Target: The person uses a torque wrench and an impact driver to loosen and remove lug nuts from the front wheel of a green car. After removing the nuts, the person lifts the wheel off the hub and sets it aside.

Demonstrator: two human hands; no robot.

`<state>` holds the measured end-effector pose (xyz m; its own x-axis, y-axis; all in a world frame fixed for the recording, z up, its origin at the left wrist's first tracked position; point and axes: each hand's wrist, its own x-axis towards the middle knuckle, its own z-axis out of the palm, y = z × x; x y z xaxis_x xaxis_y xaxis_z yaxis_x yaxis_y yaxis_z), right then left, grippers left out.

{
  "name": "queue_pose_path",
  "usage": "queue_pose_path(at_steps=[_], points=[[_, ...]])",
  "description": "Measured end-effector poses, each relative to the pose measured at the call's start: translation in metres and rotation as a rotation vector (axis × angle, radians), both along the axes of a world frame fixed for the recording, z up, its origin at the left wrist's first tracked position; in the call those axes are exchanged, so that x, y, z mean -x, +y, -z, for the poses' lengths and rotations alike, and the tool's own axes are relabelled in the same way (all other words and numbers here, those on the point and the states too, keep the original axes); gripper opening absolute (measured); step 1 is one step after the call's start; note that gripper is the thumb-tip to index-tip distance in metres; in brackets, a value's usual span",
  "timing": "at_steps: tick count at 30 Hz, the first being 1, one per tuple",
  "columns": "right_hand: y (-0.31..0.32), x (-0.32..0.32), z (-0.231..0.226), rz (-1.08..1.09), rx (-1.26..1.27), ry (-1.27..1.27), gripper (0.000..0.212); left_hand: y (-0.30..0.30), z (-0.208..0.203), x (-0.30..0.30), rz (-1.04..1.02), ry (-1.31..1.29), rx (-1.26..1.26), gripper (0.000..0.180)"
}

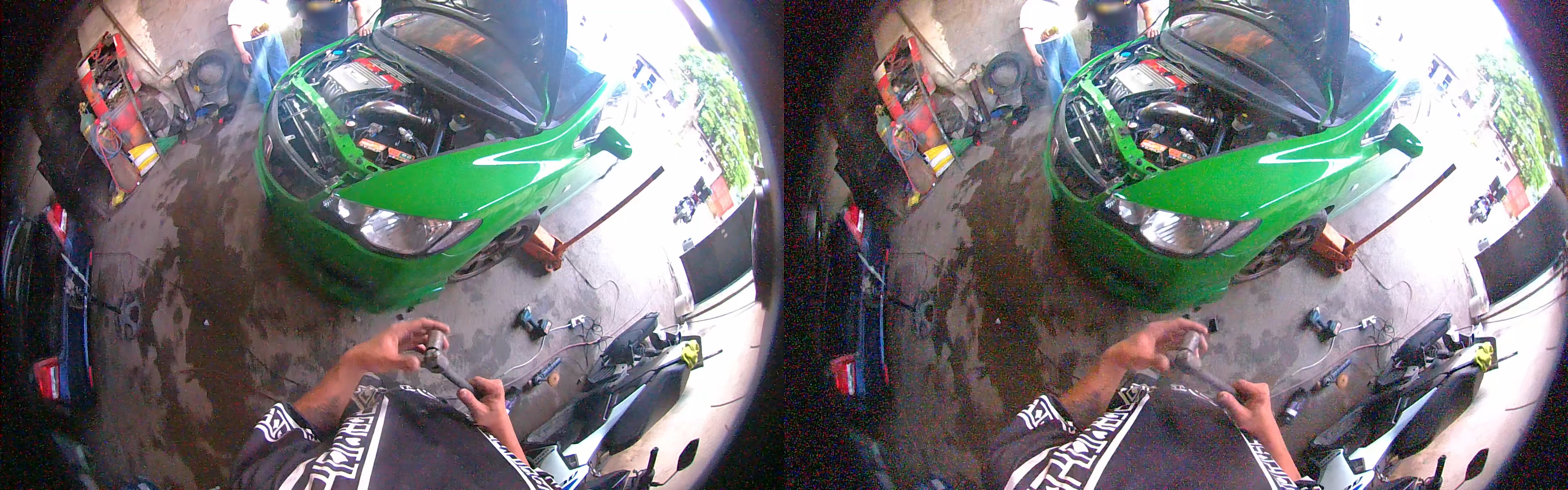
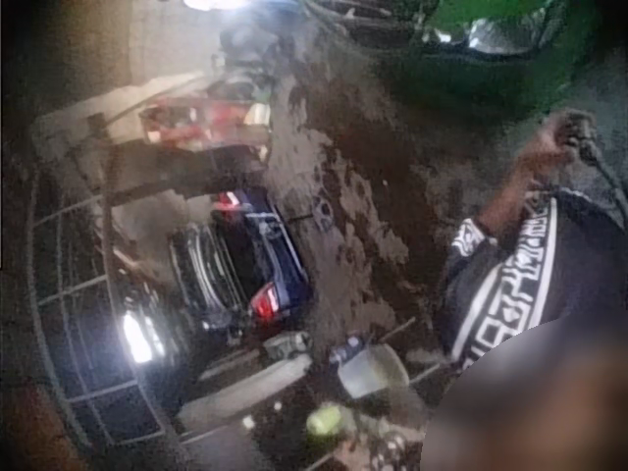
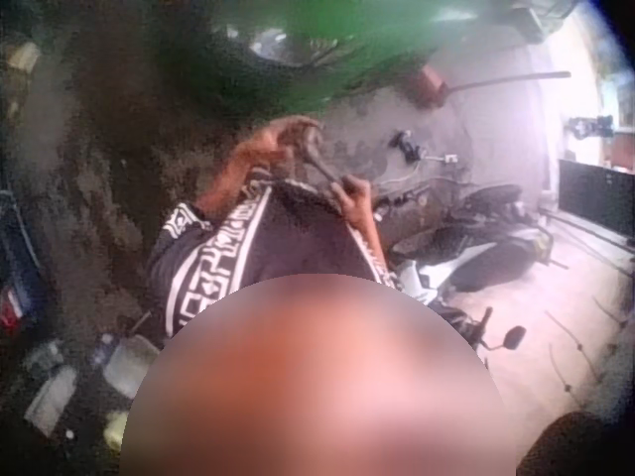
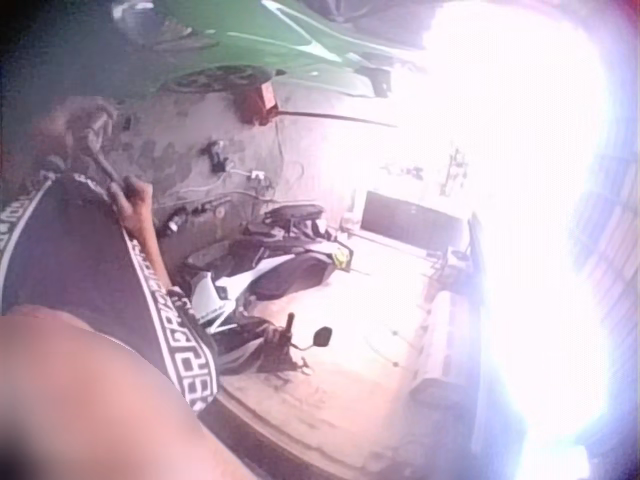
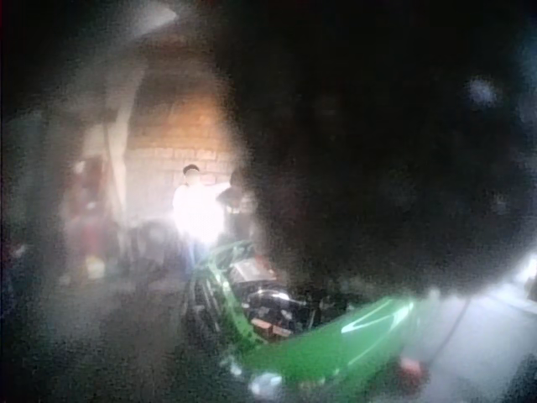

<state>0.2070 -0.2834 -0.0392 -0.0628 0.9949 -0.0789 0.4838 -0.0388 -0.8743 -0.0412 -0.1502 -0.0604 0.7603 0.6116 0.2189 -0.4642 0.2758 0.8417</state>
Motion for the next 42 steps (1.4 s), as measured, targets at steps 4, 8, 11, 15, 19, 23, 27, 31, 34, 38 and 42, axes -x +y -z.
queue_pose_path(at_steps=[4, 8, 11, 15, 19, 23, 27, 31, 34, 38, 42], points=[[-0.005, -0.008, -0.005, -0.051, -0.056, 0.164, 0.035, -0.005, 0.005, -0.005, -0.17, -0.291, 0.438, 0.099], [-0.002, -0.01, -0.006, -0.17, 0.006, 0.228, 0.045, -0.005, -0.005, -0.006, -0.212, -0.489, 0.707, 0.101], [0.0, -0.002, -0.01, -0.166, 0.204, 0.191, 0.041, -0.008, -0.023, -0.011, -0.055, -0.51, 0.535, 0.103], [-0.004, 0.003, -0.022, -0.205, 0.259, 0.244, 0.038, -0.001, -0.04, -0.015, 0.176, -0.53, 0.338, 0.107], [0.0, -0.004, -0.029, -0.341, 0.078, 0.413, 0.038, 0.008, -0.04, -0.017, 0.036, -0.624, 0.456, 0.107], [0.003, 0.003, -0.025, -0.164, 0.319, 0.258, 0.04, 0.008, -0.043, -0.023, 0.204, -0.631, 0.222, 0.108], [0.0, 0.0, -0.028, -0.229, 0.272, 0.261, 0.041, -0.003, -0.05, -0.021, 0.258, -0.552, 0.263, 0.108], [-0.001, -0.004, -0.029, -0.262, 0.226, 0.367, 0.042, -0.001, -0.044, -0.021, 0.07, -0.553, 0.452, 0.106], [0.004, 0.004, -0.021, -0.138, 0.257, 0.223, 0.046, -0.001, -0.028, -0.03, -0.052, -0.503, 0.551, 0.089], [0.003, 0.013, -0.012, -0.097, 0.255, 0.033, 0.044, -0.001, -0.009, -0.027, 0.065, -0.483, 0.406, 0.05], [-0.004, 0.014, -0.009, -0.129, 0.31, 0.048, 0.043, -0.013, -0.005, -0.014, 0.026, -0.244, 0.394, 0.033]])
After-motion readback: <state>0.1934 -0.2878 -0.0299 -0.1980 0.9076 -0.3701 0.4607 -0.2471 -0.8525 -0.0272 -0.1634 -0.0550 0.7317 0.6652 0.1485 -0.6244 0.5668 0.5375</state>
